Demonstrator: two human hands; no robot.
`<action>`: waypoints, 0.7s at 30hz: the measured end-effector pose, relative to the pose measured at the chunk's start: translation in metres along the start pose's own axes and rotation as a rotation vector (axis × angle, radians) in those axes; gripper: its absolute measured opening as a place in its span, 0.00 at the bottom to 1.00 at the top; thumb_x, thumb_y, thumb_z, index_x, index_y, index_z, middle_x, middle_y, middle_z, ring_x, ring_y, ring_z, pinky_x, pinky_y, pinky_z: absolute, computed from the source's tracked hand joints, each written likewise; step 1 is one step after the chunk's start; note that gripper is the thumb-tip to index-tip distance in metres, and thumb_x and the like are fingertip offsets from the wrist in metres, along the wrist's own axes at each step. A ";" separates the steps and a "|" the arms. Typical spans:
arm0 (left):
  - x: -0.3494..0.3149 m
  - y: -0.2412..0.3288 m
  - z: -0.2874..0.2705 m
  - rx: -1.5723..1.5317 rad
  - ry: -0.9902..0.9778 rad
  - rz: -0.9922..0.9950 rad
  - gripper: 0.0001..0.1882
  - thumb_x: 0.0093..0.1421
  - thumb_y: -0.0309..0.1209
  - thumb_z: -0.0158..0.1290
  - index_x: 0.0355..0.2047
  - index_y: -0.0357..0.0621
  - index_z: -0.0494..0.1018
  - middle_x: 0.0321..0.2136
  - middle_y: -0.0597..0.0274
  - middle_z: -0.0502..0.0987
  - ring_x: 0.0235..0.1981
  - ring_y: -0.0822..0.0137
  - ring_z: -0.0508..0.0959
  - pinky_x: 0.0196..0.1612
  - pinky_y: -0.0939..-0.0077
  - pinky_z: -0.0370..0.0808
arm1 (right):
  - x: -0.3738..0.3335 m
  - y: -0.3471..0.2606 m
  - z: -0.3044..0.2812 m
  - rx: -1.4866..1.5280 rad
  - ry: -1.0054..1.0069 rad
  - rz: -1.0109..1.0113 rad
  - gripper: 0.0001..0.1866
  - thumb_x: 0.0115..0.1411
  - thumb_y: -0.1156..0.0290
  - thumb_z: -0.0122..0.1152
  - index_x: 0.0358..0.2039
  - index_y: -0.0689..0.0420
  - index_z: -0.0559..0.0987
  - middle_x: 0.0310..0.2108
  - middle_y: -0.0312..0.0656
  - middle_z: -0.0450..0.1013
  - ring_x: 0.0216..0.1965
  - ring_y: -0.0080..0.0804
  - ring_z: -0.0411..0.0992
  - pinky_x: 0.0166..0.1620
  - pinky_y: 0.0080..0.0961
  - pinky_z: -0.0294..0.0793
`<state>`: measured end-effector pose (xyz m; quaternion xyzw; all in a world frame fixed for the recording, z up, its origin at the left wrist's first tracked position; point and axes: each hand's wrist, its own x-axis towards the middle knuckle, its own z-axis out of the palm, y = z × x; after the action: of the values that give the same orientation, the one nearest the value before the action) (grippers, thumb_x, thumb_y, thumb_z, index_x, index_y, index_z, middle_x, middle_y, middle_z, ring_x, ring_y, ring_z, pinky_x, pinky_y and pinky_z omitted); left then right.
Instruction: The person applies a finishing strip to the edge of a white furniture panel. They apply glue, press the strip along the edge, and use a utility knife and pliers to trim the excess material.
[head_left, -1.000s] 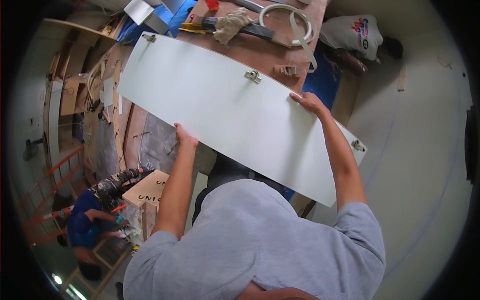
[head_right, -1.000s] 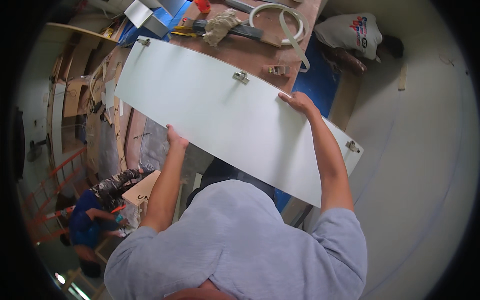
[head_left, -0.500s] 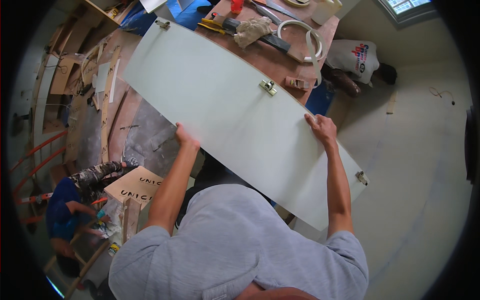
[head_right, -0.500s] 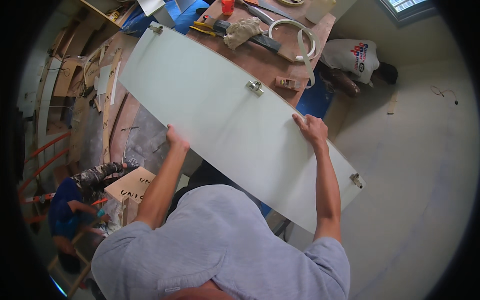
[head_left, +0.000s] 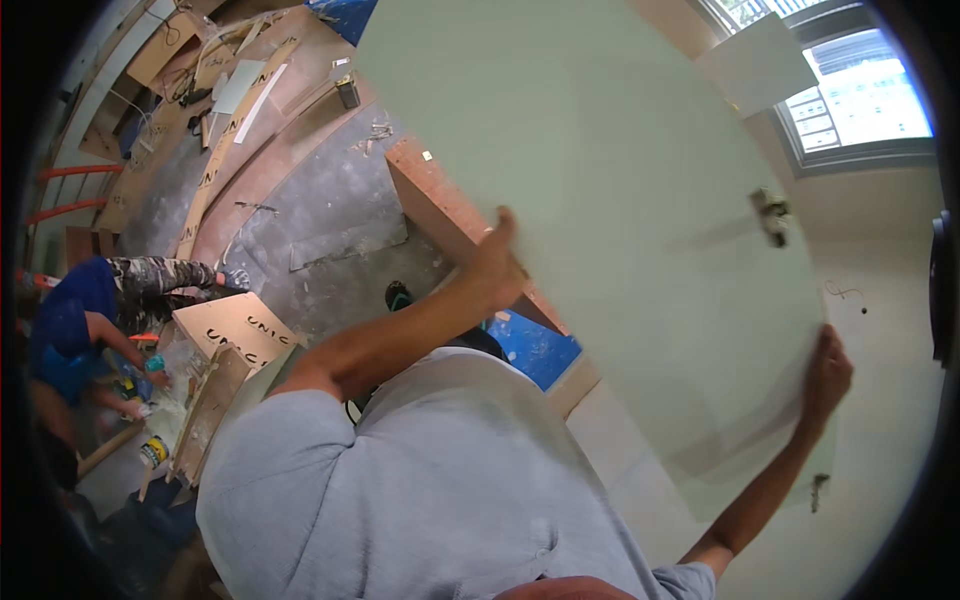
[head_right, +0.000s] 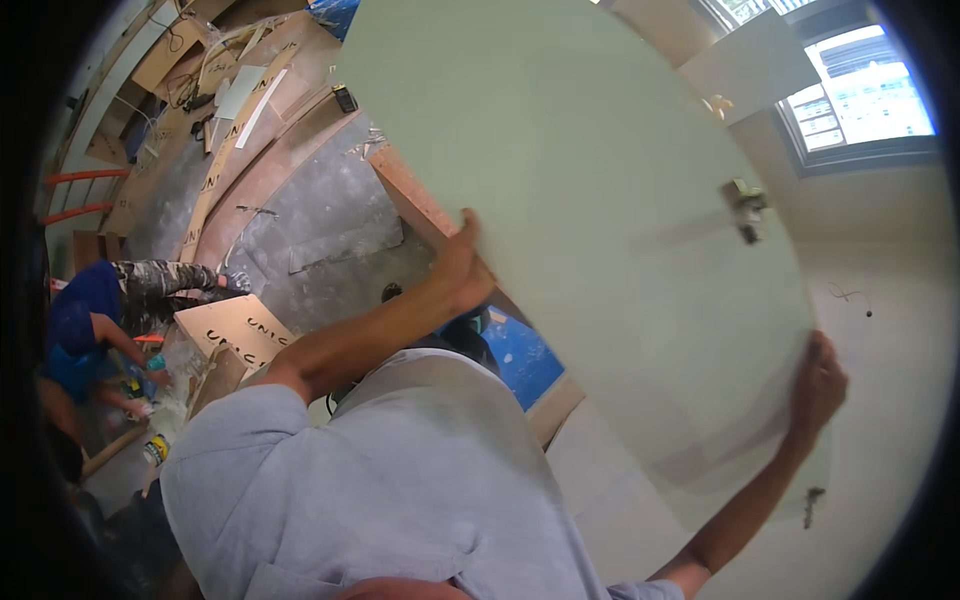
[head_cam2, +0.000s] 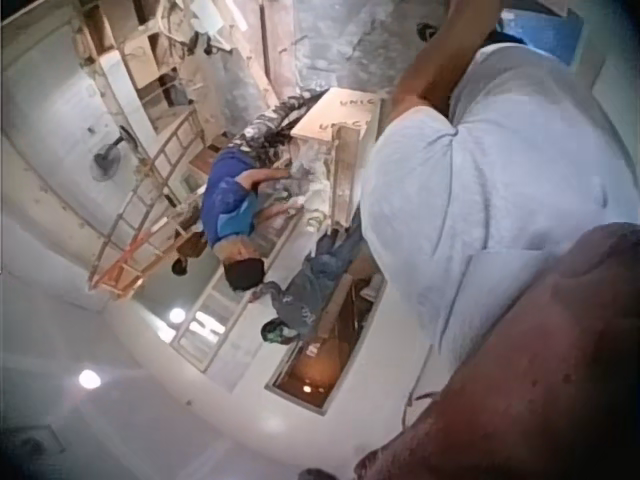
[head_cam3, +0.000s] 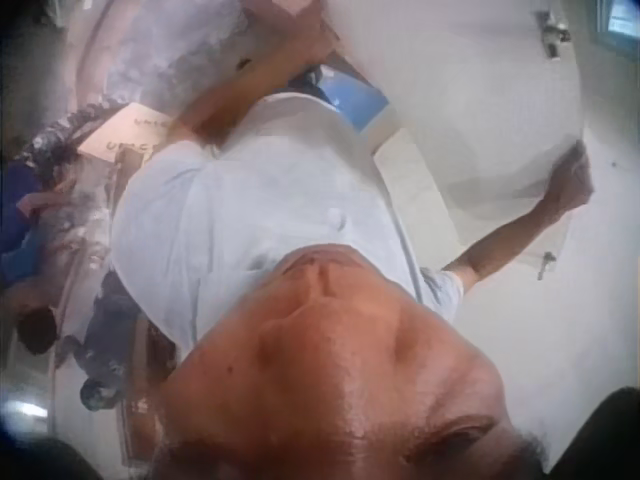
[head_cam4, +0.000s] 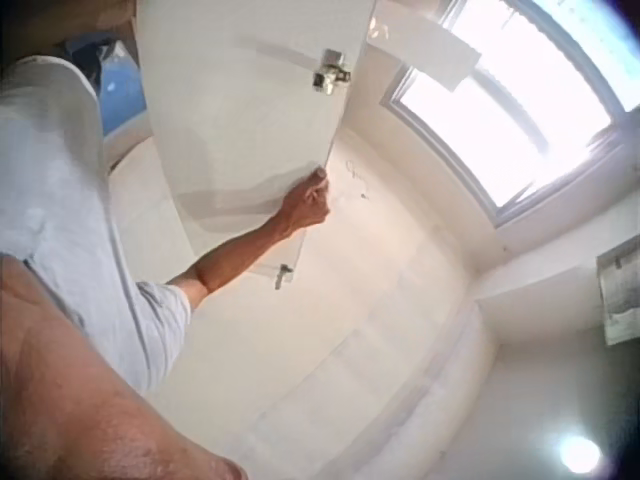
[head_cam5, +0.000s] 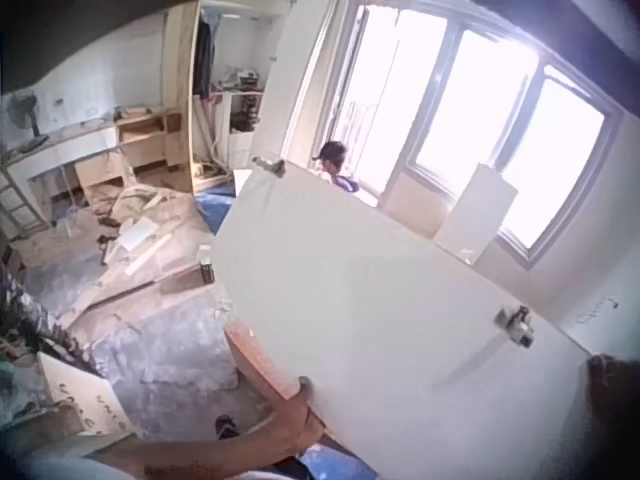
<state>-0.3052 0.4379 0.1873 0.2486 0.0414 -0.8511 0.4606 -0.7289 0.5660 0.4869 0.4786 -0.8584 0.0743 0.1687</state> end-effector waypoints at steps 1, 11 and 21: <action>0.000 -0.002 0.018 0.014 -0.035 -0.044 0.37 0.74 0.58 0.40 0.70 0.43 0.57 0.68 0.53 0.63 0.68 0.54 0.64 0.72 0.52 0.60 | 0.013 0.007 -0.034 -0.052 0.027 0.019 0.31 0.70 0.38 0.51 0.51 0.53 0.85 0.41 0.50 0.84 0.44 0.43 0.83 0.49 0.37 0.78; 0.014 -0.012 0.051 0.144 -0.290 -0.319 0.41 0.68 0.64 0.44 0.71 0.49 0.56 0.67 0.59 0.64 0.69 0.59 0.63 0.72 0.52 0.62 | 0.008 0.023 -0.118 -0.264 0.227 -0.124 0.32 0.71 0.37 0.47 0.40 0.53 0.84 0.30 0.49 0.80 0.33 0.51 0.78 0.38 0.45 0.76; 0.088 -0.071 -0.053 0.150 -0.228 -0.237 0.39 0.69 0.61 0.47 0.69 0.46 0.59 0.65 0.59 0.65 0.65 0.57 0.68 0.69 0.50 0.66 | -0.113 0.085 0.032 -0.154 0.287 -0.273 0.29 0.69 0.39 0.53 0.30 0.55 0.80 0.23 0.45 0.73 0.23 0.49 0.72 0.27 0.45 0.69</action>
<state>-0.3819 0.4277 0.0894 0.1775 -0.0458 -0.9228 0.3389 -0.7532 0.6925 0.4191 0.5605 -0.7561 0.0522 0.3339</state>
